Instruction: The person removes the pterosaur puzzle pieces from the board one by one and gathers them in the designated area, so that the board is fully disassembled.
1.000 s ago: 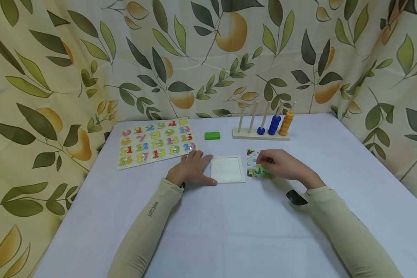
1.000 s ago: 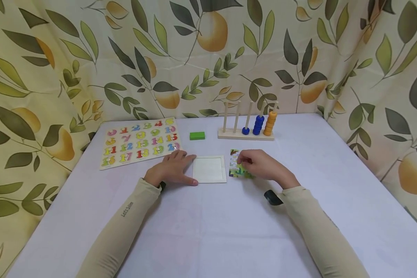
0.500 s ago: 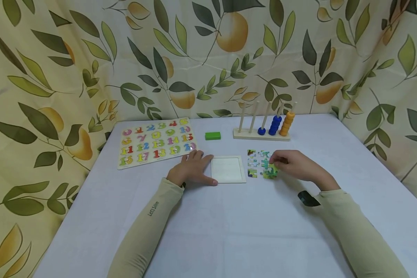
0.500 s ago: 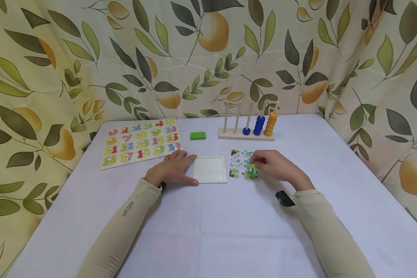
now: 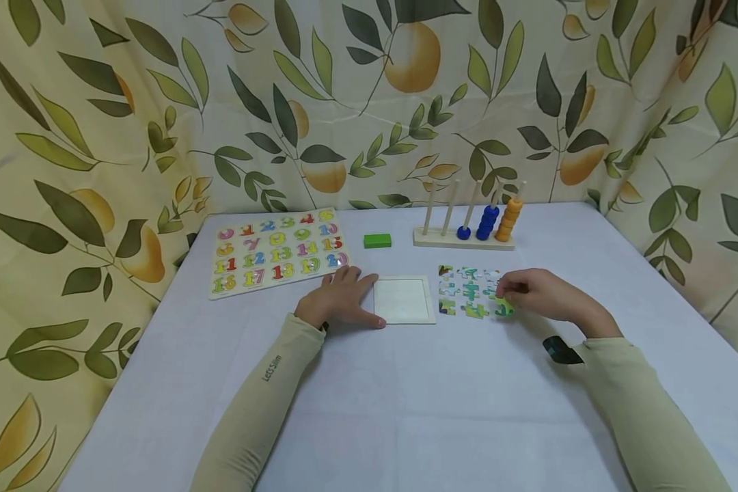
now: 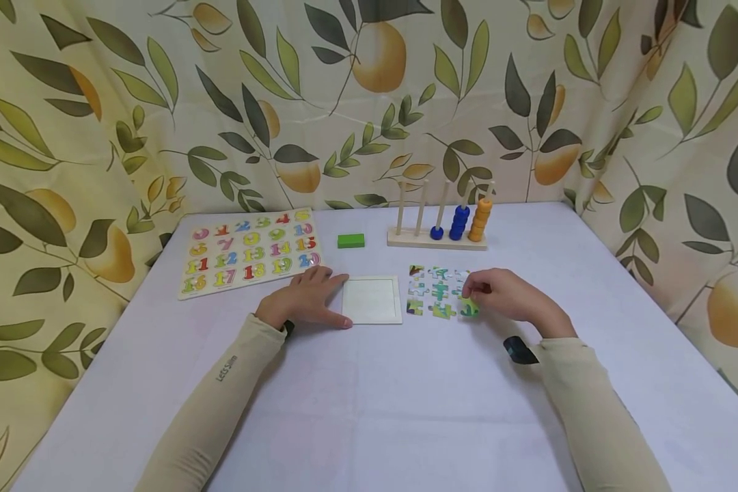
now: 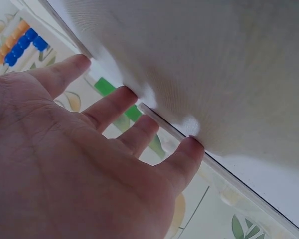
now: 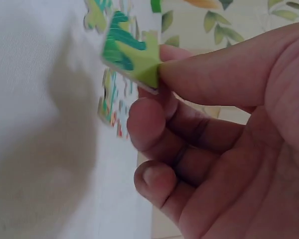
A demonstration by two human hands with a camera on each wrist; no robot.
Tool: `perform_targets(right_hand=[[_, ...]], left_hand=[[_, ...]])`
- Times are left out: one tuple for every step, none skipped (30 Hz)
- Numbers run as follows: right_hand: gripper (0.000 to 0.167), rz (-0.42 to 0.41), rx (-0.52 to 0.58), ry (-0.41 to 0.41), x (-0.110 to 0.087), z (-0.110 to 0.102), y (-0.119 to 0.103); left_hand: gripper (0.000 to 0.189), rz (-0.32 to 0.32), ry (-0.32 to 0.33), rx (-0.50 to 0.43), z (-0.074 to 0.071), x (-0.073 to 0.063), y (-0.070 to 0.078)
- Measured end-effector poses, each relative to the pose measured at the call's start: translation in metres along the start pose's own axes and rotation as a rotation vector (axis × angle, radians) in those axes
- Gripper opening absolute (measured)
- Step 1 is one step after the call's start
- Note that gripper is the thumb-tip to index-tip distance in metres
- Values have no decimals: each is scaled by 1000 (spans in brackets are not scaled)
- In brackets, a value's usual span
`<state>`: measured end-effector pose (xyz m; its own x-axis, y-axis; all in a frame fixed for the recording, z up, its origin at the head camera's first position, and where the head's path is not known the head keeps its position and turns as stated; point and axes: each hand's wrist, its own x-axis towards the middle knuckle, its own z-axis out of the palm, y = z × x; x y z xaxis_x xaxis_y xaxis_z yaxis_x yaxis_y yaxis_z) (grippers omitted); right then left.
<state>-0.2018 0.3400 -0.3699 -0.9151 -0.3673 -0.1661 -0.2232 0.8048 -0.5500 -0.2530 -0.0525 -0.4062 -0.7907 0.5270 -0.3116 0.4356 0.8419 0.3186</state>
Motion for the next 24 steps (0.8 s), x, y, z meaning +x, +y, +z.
perform_targets(right_hand=[[15, 9, 0, -9, -1, -1, 1], [16, 20, 1, -16, -1, -1, 2], [16, 26, 2, -23, -1, -1, 3], [16, 31, 3, -27, -1, 0, 3], [16, 35, 4, -31, 0, 0, 4], [16, 34, 6, -33, 0, 0, 5], [16, 33, 8, -37, 1, 1, 6], [16, 28, 8, -38, 1, 1, 7], [16, 24, 9, -41, 2, 2, 8], [16, 21, 10, -41, 3, 2, 9], [16, 18, 9, -42, 4, 3, 9], [16, 16, 8, -44, 4, 4, 10], [16, 17, 8, -45, 5, 4, 10], [16, 19, 6, -46, 6, 5, 10], [16, 23, 5, -46, 6, 6, 10], [16, 28, 3, -47, 7, 7, 10], [16, 33, 1, -48, 7, 7, 10], [16, 39, 2, -49, 8, 8, 10], [16, 43, 1, -49, 8, 9, 9], [17, 44, -1, -48, 8, 9, 9], [17, 45, -2, -48, 8, 10, 9], [17, 44, -3, -47, 8, 11, 9], [17, 42, -6, -46, 8, 11, 9], [17, 39, -9, -45, 7, 12, 10]], left_hand=[[104, -1, -2, -2, 0, 0, 0], [105, -2, -5, -4, 0, 0, -1], [105, -3, -7, -8, 0, 0, -1], [105, -3, -8, -9, 1, 0, -2], [105, -4, -8, -11, 1, 0, -2], [105, -4, -7, -12, 1, 0, -2], [105, -4, -7, -13, 1, 0, -2], [105, -5, -6, -15, 1, 0, -2], [105, -5, -5, -15, 1, 0, -2], [105, -6, -5, -15, 1, 0, -2], [105, -6, -4, -15, 1, 0, -2], [105, -7, -3, -15, 1, 0, -2], [105, -7, -2, -16, 1, 0, -2], [105, -7, 0, -15, 1, 0, -2], [105, -7, 1, -15, 1, 0, -2], [105, -6, 3, -13, 1, 0, -2], [105, -4, 4, -12, 1, 0, -1], [105, -2, 5, -8, 1, 1, -1], [105, 1, 5, -6, 1, 1, -1], [105, 3, 4, -4, 1, 1, -1], [105, 5, 4, -1, 1, 1, -1], [105, 7, 6, 0, 1, 1, -1], [105, 8, 5, 0, 1, 1, -1], [105, 9, 6, -2, 1, 1, -1]])
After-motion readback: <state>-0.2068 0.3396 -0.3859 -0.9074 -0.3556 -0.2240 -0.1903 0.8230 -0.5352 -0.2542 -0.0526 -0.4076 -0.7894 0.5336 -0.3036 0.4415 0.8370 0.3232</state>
